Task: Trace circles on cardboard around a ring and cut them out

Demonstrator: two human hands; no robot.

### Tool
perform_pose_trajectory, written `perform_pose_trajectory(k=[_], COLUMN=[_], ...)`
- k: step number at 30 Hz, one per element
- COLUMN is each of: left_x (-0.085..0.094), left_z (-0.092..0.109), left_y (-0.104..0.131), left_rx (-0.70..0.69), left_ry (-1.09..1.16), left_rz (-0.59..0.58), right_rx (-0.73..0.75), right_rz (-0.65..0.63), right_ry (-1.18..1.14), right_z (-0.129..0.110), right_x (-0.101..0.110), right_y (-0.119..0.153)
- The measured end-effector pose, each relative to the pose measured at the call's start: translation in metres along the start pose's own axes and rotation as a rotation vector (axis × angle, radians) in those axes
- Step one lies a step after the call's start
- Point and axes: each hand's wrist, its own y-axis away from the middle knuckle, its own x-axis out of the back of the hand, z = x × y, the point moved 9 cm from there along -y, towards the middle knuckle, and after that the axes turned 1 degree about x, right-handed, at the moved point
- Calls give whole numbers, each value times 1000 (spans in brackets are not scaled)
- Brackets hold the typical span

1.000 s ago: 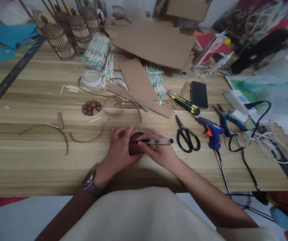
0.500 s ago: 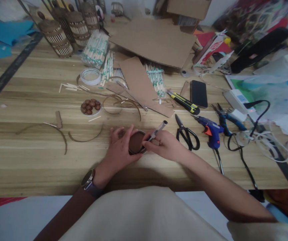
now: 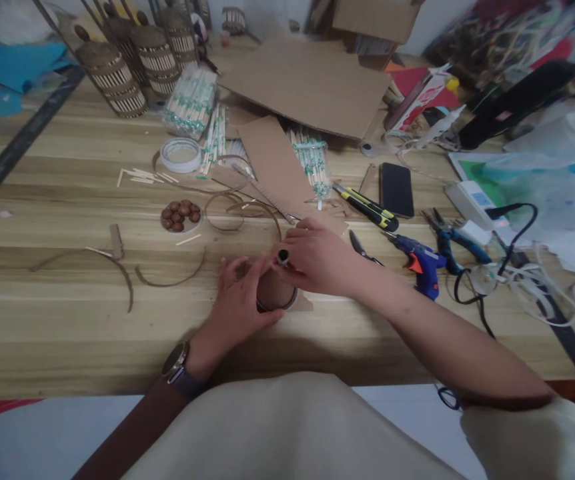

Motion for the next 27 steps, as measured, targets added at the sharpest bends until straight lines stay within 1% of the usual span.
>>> perform_pose_trajectory(k=[2, 4, 5, 6, 7, 10, 13, 15, 17, 19, 20, 23, 25, 27], left_x=[0, 0, -1, -1, -2, -4, 1, 14, 35, 60, 73, 100, 111, 114], left_z=[1, 2, 3, 4, 5, 10, 14, 18, 15, 2, -9, -47, -69, -84], left_y=[0, 0, 0, 1, 2, 6, 9, 10, 13, 15, 16, 19, 21, 19], left_rx=[-19, -50, -76, -106, -139, -228, -286, -330, -361, -340, -302, -137, -46, 10], left_ry=[-1, -1, -8, -19, -35, -98, -109, -62, -12, -7, -23, -122, -177, -217], left_rz=[-12, -41, -58, -75, -90, -115, -90, -30, 75, 199, 257, 350, 358, 312], right_rx=[-9, -95, -158, -218, -261, -363, -381, -378, -378, -382, -383, -378, -370, -368], right_rz=[179, 385, 458, 502, 518, 498, 495, 485, 472, 454, 443, 400, 358, 292], right_ry=[-99, -208, -231, -228, -210, -157, -136, -117, -93, -65, -50, -7, 25, 70], right_z=[2, 12, 17, 22, 24, 26, 20, 16, 14, 13, 14, 18, 21, 25], right_x=[19, 35, 37, 35, 29, 2, -22, -34, -42, -47, -48, -48, -47, -48], right_y=[14, 36, 49, 61, 71, 95, 109, 114, 118, 121, 122, 124, 123, 120])
